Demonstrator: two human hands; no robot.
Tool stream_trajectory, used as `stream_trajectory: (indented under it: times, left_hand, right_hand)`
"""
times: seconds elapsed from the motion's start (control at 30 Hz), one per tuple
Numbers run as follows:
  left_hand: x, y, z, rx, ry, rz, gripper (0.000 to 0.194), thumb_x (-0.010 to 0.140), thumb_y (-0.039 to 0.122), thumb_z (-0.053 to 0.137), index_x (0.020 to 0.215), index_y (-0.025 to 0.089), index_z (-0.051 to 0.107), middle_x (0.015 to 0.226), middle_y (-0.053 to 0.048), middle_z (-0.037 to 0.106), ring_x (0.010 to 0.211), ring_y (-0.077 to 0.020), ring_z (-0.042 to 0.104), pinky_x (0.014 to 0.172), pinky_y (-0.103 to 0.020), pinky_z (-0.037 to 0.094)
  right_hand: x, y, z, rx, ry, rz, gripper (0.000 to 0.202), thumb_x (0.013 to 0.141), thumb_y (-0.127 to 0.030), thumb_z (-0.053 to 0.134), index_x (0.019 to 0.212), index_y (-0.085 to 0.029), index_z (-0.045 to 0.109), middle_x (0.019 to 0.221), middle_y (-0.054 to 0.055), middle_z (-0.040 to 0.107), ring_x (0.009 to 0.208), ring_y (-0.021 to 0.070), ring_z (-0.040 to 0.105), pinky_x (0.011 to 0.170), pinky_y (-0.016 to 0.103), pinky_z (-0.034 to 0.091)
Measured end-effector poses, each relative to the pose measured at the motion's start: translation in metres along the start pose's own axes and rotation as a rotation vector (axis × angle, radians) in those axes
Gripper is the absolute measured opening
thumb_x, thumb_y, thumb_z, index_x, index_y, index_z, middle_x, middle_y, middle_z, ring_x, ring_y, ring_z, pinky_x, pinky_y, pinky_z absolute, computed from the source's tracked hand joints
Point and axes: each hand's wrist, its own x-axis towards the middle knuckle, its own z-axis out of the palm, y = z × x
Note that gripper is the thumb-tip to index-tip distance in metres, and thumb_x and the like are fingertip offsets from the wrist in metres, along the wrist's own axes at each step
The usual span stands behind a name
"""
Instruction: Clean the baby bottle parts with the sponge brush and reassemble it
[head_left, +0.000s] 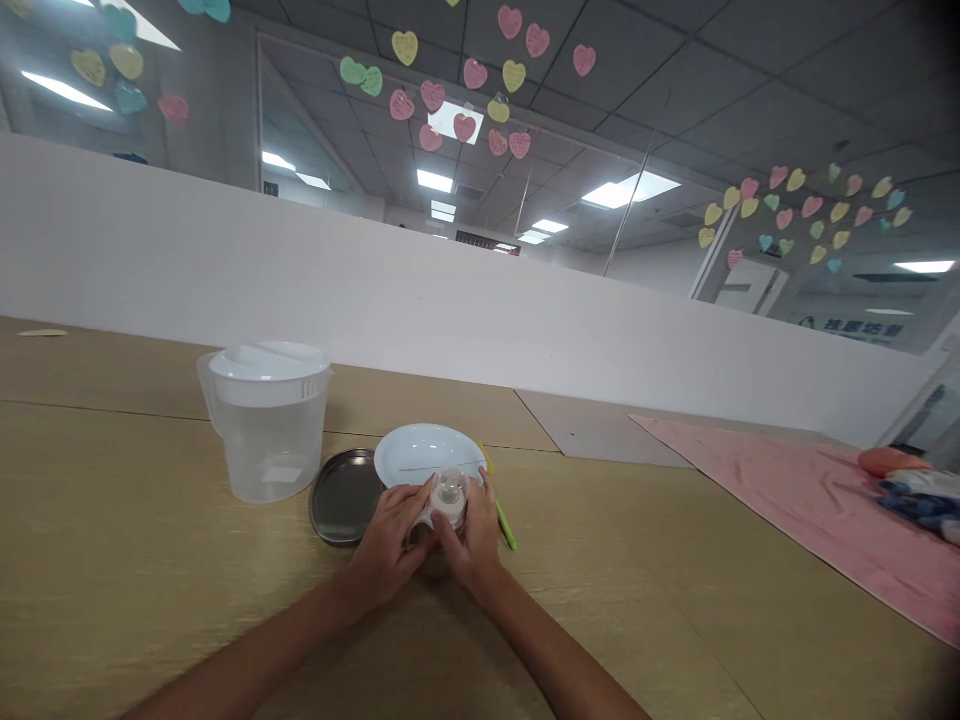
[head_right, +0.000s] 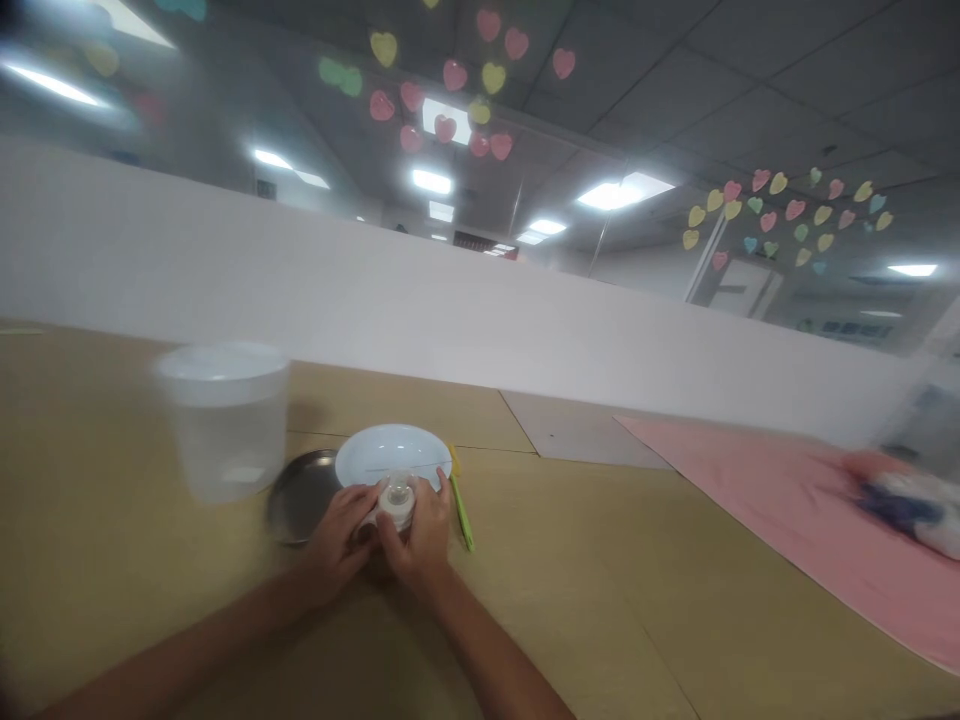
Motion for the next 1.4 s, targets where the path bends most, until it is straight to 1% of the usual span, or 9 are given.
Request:
stream_trajectory:
  times: [0.17,0.33,0.47,0.57,0.67,0.83,0.97,1.2,1.4]
  left_hand:
    - [0.000,-0.001,0.000,-0.018,-0.041,-0.032,0.054,0.085,0.034,0.045,0.136,0.021,0.034,0.114,-0.010,0.056,0.105,-0.0241,0.048,0.091,-0.040,0.040]
    - [0.001,0.000,-0.002,0.024,-0.049,0.012,0.055,0.085,0.034,0.041,0.136,0.017,0.030,0.115,-0.013,0.055,0.107,-0.0262,0.048,0.093,-0.044,0.038]
    - [0.005,0.000,-0.005,0.094,-0.070,0.073,0.055,0.085,0.034,0.043,0.135,0.016,0.027,0.122,-0.014,0.053,0.114,-0.0263,0.045,0.101,-0.047,0.028]
    - [0.007,-0.002,-0.006,0.122,-0.113,0.103,0.071,0.082,0.042,0.049,0.139,0.015,0.015,0.125,-0.015,0.051,0.117,-0.0273,0.044,0.104,-0.049,0.021]
    - [0.007,-0.003,-0.007,0.118,-0.130,0.084,0.082,0.079,0.047,0.052,0.140,0.013,0.008,0.124,-0.016,0.052,0.117,-0.0277,0.044,0.104,-0.050,0.020]
    - [0.006,-0.001,-0.005,0.127,-0.084,0.059,0.049,0.085,0.034,0.045,0.130,0.017,0.033,0.115,-0.012,0.058,0.110,-0.0240,0.049,0.102,-0.048,0.022]
    - [0.008,0.001,-0.003,0.169,-0.026,0.012,0.041,0.079,0.036,0.052,0.115,0.016,0.048,0.101,-0.009,0.063,0.099,-0.0241,0.053,0.098,-0.048,0.027]
    - [0.009,0.002,-0.002,0.218,0.021,0.007,0.039,0.077,0.036,0.057,0.110,0.017,0.051,0.095,-0.006,0.064,0.094,-0.0229,0.054,0.096,-0.045,0.027]
    - [0.011,0.000,-0.002,0.216,0.023,0.008,0.037,0.075,0.036,0.058,0.104,0.016,0.050,0.088,-0.005,0.062,0.086,-0.0221,0.052,0.088,-0.042,0.031]
  right_hand:
    - [-0.004,0.002,0.006,-0.020,0.044,0.029,0.033,0.080,-0.036,0.045,0.106,-0.015,0.049,0.093,0.009,0.062,0.090,0.0227,0.058,0.099,0.054,0.028]
    - [-0.002,0.003,0.005,-0.068,0.063,0.032,0.034,0.078,-0.040,0.048,0.100,-0.015,0.053,0.092,0.010,0.062,0.093,0.0242,0.057,0.098,0.053,0.028]
    - [0.005,0.010,-0.007,-0.078,-0.016,-0.015,0.051,0.080,-0.047,0.043,0.119,-0.015,0.045,0.110,0.013,0.058,0.106,0.0276,0.051,0.100,0.056,0.020]
    - [0.012,0.016,-0.017,-0.027,0.047,-0.003,0.056,0.085,-0.049,0.034,0.129,-0.014,0.034,0.123,0.015,0.050,0.114,0.0288,0.046,0.101,0.057,0.017]
    - [0.015,0.017,-0.021,0.037,0.093,-0.024,0.049,0.087,-0.044,0.030,0.127,-0.016,0.035,0.118,0.013,0.054,0.112,0.0274,0.048,0.102,0.057,0.017]
    - [0.011,0.013,-0.015,0.031,-0.030,-0.163,0.051,0.082,-0.037,0.044,0.128,-0.017,0.034,0.114,0.012,0.058,0.105,0.0251,0.054,0.102,0.055,0.021]
    - [0.008,0.011,-0.009,0.003,-0.016,-0.199,0.052,0.080,-0.029,0.050,0.128,-0.018,0.034,0.113,0.011,0.058,0.105,0.0236,0.055,0.100,0.052,0.029]
    - [0.008,0.012,-0.009,0.030,-0.006,-0.190,0.050,0.080,-0.030,0.048,0.126,-0.016,0.035,0.110,0.012,0.059,0.105,0.0254,0.055,0.096,0.051,0.035]
    - [0.008,0.014,-0.009,0.034,-0.053,-0.214,0.049,0.081,-0.030,0.046,0.127,-0.017,0.035,0.112,0.012,0.059,0.105,0.0251,0.055,0.098,0.052,0.033]
